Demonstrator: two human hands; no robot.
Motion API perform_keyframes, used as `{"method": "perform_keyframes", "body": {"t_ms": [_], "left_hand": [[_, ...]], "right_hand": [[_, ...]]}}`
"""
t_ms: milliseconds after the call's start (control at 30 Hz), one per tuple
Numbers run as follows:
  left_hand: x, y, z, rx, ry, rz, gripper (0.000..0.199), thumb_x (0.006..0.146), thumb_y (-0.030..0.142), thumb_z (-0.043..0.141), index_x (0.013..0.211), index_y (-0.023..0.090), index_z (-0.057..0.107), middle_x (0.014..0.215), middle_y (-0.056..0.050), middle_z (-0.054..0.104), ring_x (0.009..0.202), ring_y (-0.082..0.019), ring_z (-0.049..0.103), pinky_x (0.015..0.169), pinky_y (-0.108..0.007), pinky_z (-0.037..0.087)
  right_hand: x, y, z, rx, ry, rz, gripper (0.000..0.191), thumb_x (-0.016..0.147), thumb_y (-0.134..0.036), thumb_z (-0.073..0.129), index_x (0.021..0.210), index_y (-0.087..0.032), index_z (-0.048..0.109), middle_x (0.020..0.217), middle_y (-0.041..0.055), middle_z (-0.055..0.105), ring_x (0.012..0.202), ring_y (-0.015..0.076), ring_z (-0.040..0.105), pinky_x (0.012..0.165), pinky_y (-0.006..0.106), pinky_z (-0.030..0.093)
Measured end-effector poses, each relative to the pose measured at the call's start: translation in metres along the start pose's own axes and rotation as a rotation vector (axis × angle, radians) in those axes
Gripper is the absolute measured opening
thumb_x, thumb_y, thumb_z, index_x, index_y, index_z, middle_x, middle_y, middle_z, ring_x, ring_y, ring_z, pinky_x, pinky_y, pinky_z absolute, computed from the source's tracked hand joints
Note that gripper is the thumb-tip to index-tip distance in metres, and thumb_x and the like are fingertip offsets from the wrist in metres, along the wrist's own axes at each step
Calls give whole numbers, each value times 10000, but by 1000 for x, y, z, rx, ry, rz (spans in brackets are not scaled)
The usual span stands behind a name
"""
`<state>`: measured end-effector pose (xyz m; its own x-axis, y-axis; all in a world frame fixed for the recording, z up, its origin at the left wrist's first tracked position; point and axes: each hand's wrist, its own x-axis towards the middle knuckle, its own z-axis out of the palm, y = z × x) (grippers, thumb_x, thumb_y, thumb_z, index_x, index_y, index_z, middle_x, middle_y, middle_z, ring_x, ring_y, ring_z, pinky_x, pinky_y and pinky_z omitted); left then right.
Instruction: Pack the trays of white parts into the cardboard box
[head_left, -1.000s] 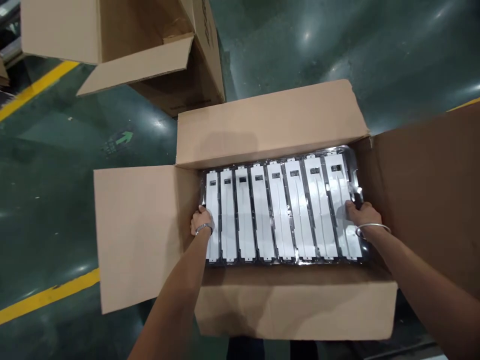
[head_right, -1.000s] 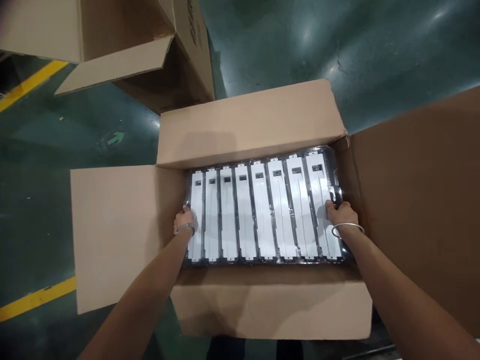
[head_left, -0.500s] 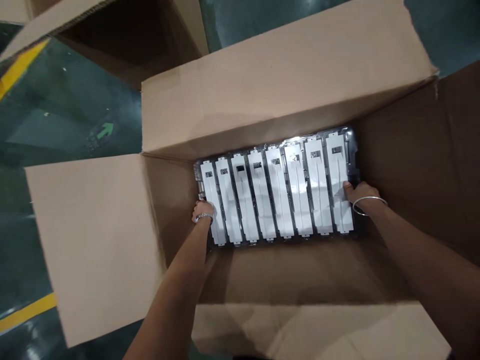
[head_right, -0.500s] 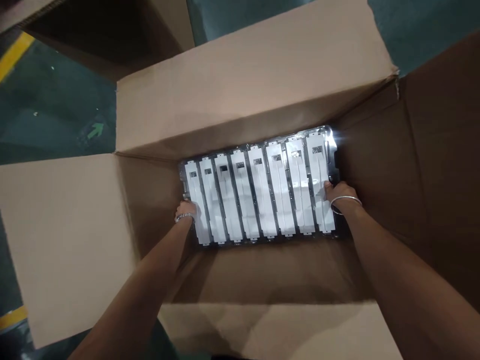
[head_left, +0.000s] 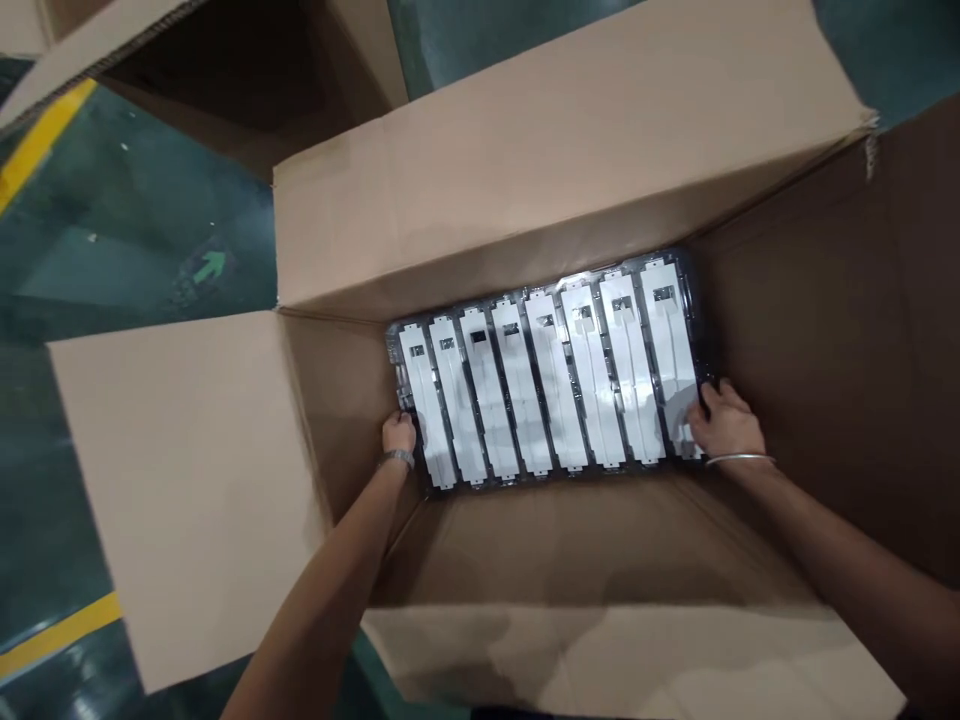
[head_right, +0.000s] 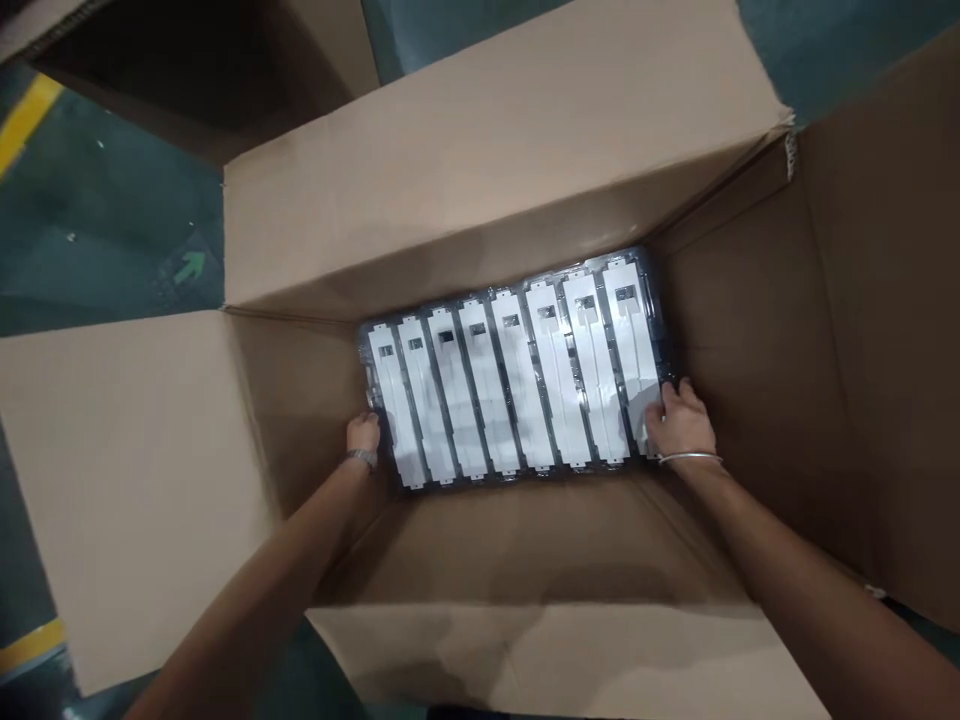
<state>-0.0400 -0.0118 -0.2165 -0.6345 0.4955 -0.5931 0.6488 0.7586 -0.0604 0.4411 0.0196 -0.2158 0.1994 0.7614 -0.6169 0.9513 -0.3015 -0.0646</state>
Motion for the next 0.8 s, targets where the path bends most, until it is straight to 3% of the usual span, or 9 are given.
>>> {"method": "perform_keyframes", "body": {"t_ms": [67,167,233,300,400,500,600,733,800], "left_hand": [[-27,-3,10,-32,80,32,474,896,182,297,1321,-9,382,1316,-218,489,1222,-228,471,1000,-327,408],[-68,-1,32,92,134,280,792,825,414,505,1434,47,157,1509,-250,56,1396,-367,58,1132,-503,152],[-85,1,49,256,18,473,1023,637,549,686,1443,159,193,1517,-226,-53,1361,-460,-60,1100,-611,77],[-90,3,61,391,-120,529,1144,501,553,781,1438,216,216,1512,-234,-71,1327,-513,-96,1078,-636,96],[-87,5,70,482,-196,517,1159,518,532,786,1445,197,176,1485,-280,-124,1291,-530,-180,1078,-615,89],[-84,8,73,498,-216,507,1144,560,531,757,1449,160,139,1466,-306,-153,1282,-525,-211,1079,-606,38],[-85,14,69,487,-218,454,1177,524,476,802,1452,195,135,1485,-272,-138,1304,-508,-189,1086,-589,100],[-88,20,45,394,-342,344,1047,573,362,795,1434,298,202,1524,-170,-103,1362,-455,-52,1095,-517,206],[-92,21,28,380,-374,382,827,709,329,683,1418,222,271,1525,-199,27,1361,-415,174,1098,-448,250]], "right_hand": [[-9,-6,5,-39,-60,-67,566,898,-278,427,1365,26,326,1447,269,170,1336,377,189,1109,417,197],[-9,-11,18,-134,-202,-128,915,836,-540,526,1461,-93,30,1470,254,-100,1345,436,-3,1086,500,218],[-6,-10,28,-238,-248,-145,1042,768,-591,598,1458,-107,-15,1453,270,-148,1340,436,-60,1074,502,241],[-3,-9,36,-329,-222,-160,1077,736,-556,658,1453,-71,17,1445,300,-125,1334,444,-78,1069,505,245],[-3,-10,43,-334,-181,-179,1075,716,-493,708,1448,-37,67,1433,333,-97,1318,482,-59,1049,542,250],[-3,-19,44,-193,-149,-142,1061,685,-346,768,1446,-23,102,1434,324,-115,1309,483,-110,1059,582,203],[-1,-31,35,-26,-171,-41,1073,605,-194,808,1444,-33,159,1447,282,-127,1311,464,-140,1073,595,162],[-20,-40,-13,247,-229,-38,792,715,-210,691,1392,-43,315,1468,250,63,1335,447,42,1066,570,197],[-52,-36,-47,412,-194,-151,607,854,-259,499,1395,-68,302,1459,181,233,1349,294,201,1096,411,226]]}}
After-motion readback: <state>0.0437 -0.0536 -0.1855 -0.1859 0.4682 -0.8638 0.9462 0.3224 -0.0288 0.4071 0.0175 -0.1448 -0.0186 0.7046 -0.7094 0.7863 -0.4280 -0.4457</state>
